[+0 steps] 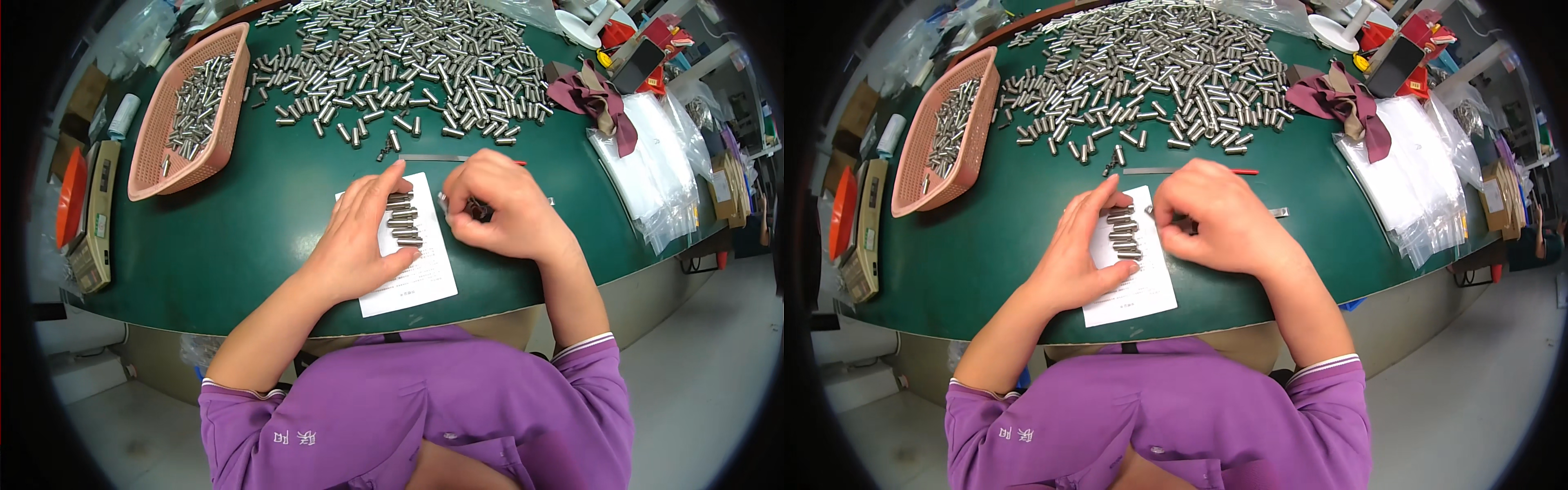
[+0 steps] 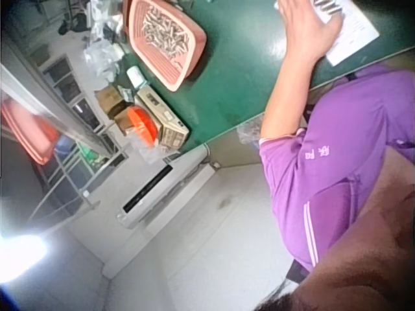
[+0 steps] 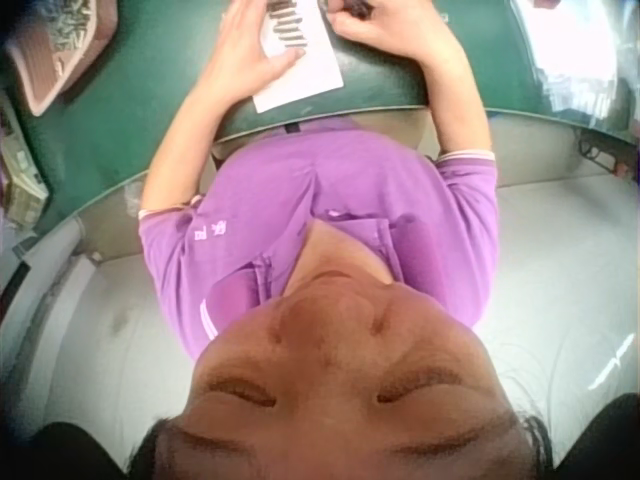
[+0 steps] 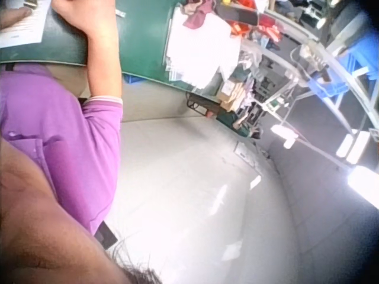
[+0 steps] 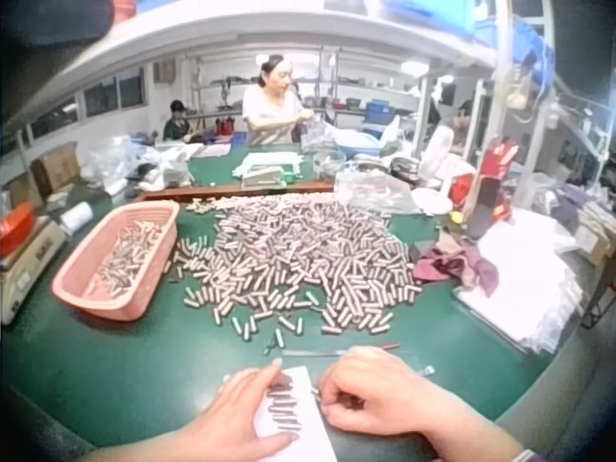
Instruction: The person sorts small cylindrical metal parts on a green workbench. They pick up individual parts from a large pile, inspect them, and arrange them in a neat row on a white paper sheet. The person uses a small metal tool to adjust the alignment of the parts in the row.
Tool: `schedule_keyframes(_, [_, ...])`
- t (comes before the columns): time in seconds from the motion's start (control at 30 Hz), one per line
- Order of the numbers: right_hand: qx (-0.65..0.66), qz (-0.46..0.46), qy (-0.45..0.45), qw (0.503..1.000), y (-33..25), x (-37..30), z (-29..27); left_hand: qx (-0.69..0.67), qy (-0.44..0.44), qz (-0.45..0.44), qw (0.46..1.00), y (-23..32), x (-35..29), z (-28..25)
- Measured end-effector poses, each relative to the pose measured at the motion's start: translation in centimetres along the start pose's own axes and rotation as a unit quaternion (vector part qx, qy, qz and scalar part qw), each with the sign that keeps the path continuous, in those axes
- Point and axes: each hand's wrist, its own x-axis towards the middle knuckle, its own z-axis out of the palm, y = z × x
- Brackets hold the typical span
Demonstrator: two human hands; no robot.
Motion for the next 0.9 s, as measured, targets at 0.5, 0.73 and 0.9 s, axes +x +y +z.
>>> schedule_keyframes(0.5, [-0.029,0.073,0.052,0.996,0.5,-0.1,0.9,0.047,-0.018,-0.004,0.999,1.8,-1.2,0.8])
schedule_keyframes(0.73, [-0.031,0.068,0.059,0.995,0.8,-0.4,0.8,0.078,0.014,0.01,0.997,3.0,-0.4,3.3])
schedule_keyframes(0.9, [-0.026,0.068,0.059,0.996,0.6,-0.4,0.8,0.038,-0.028,0.063,0.997,1.8,-0.8,1.8])
